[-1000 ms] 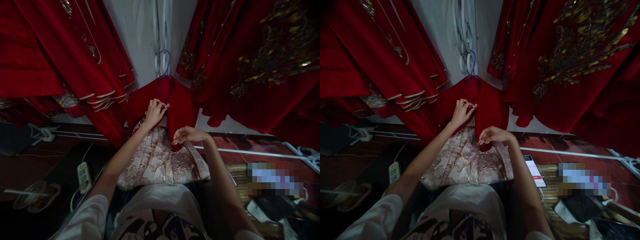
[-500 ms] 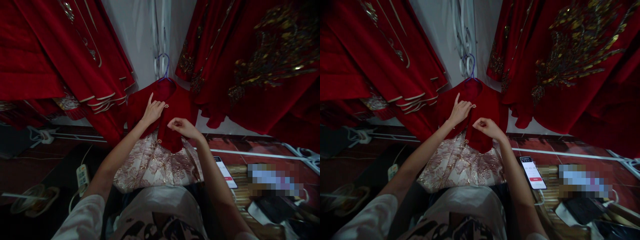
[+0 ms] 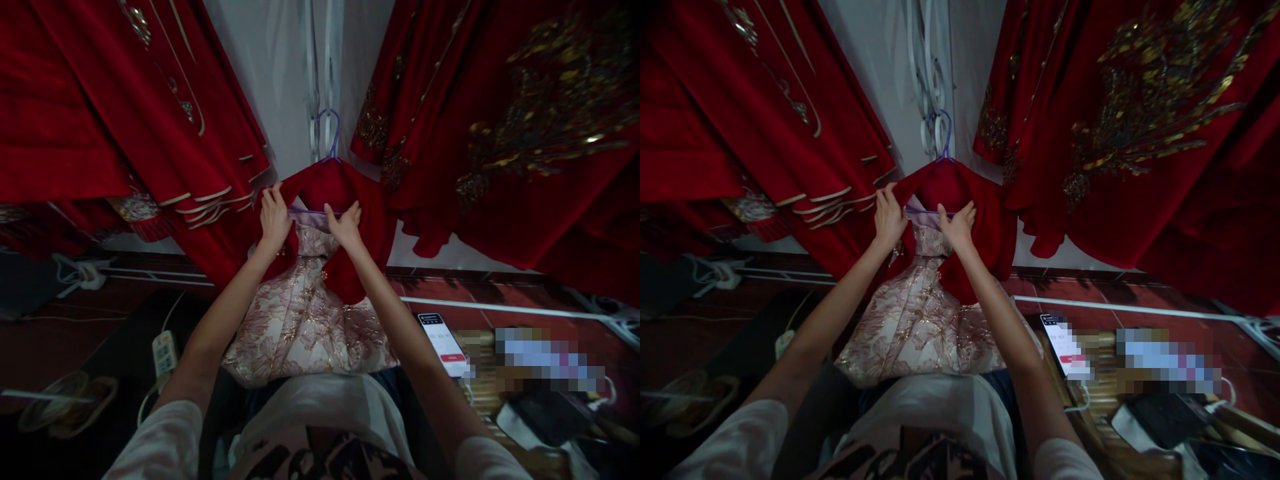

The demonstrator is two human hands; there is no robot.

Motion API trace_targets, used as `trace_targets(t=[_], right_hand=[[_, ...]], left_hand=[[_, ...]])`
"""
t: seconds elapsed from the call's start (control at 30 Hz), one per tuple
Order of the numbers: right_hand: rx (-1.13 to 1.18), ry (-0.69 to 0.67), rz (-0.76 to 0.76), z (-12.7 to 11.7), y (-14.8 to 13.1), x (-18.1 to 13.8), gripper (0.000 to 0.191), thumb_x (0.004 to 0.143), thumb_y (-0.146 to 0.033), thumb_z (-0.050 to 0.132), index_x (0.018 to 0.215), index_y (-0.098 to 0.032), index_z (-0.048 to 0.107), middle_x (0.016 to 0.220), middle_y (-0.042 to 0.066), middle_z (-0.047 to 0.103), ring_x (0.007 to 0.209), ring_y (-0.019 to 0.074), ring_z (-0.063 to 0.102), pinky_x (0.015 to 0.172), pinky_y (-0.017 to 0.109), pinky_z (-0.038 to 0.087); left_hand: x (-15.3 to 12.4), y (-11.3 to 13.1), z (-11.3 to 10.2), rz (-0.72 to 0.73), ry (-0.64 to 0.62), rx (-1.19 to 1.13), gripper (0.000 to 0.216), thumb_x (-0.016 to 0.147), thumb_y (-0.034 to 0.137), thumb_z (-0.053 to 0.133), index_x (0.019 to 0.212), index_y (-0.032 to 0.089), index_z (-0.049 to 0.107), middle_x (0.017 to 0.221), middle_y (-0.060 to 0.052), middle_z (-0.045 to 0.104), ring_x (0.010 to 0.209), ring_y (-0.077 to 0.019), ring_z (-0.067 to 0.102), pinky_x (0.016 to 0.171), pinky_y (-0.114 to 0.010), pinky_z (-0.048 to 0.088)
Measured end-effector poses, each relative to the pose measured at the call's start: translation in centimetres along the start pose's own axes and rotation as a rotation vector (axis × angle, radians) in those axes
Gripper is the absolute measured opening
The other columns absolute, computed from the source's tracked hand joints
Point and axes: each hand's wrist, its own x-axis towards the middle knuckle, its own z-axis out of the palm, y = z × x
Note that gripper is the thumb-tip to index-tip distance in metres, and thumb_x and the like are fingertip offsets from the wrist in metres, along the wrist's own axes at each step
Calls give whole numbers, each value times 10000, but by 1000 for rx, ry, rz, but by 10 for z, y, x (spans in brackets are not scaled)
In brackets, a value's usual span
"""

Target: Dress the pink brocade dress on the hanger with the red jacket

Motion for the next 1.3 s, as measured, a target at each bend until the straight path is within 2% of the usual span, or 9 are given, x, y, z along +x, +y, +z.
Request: trace_targets(t=[0.17,0.3,0.47,0.63,0.77,0.87,0.97,1.1,1.3], right_hand=[[-274,163,-211,-50,26,31,872,869,-703,299,1362,15,320,1352,320,404,1313,370,369,1065,525,296],[-420,202,-194,-77,30,56,749,900,-654,292,1247,-13,468,1237,294,512,1218,359,451,1015,518,335],[-508,70,-128,-105,35,77,680,907,-661,254,988,-99,627,1009,232,635,1021,309,581,884,421,421],[-396,-17,-81,-141,37,93,678,813,-760,362,726,-150,644,674,117,635,751,239,609,682,317,419],[-223,-85,-127,-148,41,95,598,790,-725,460,642,-171,630,615,60,617,648,184,577,613,277,404],[-93,-138,-206,-145,48,91,496,799,-645,525,691,-180,661,688,40,659,655,167,582,616,264,427],[11,-171,-257,-143,53,87,382,787,-557,596,808,-191,699,800,36,699,711,165,609,659,267,462],[111,-105,-252,-142,57,86,284,766,-467,644,840,-201,711,829,28,712,735,170,629,679,280,491],[208,143,-94,-135,82,95,280,755,-440,638,816,-172,693,807,63,712,754,202,657,681,317,527]], left_hand=[[39,-39,-33,-80,25,108,373,729,88,553,1089,181,588,1195,-157,556,1212,-347,471,1019,-489,386],[61,-53,-29,-179,52,0,372,731,81,524,1077,182,616,1091,-107,621,1107,-279,554,1002,-434,398],[68,-64,-11,-547,-103,-396,213,733,126,544,910,100,658,815,-66,681,845,-211,642,852,-361,491],[57,-82,-29,-776,-385,-638,198,708,303,697,828,146,682,733,-82,700,750,-225,661,768,-358,538],[57,-87,-45,-721,-633,-721,346,744,493,665,863,170,700,772,-78,709,737,-204,660,712,-319,541],[62,-78,-46,-540,-661,-789,473,788,590,579,975,173,701,848,-76,711,738,-163,647,702,-279,525],[66,-65,-39,-316,-587,-729,524,732,594,650,1042,174,702,936,-71,714,792,-151,635,728,-246,499],[67,-54,-28,-122,-472,-553,523,622,575,746,916,142,747,945,-67,728,869,-188,624,756,-234,469],[53,-78,-13,-170,-120,-585,530,696,596,663,920,123,749,908,-77,735,827,-184,638,747,-258,478]])
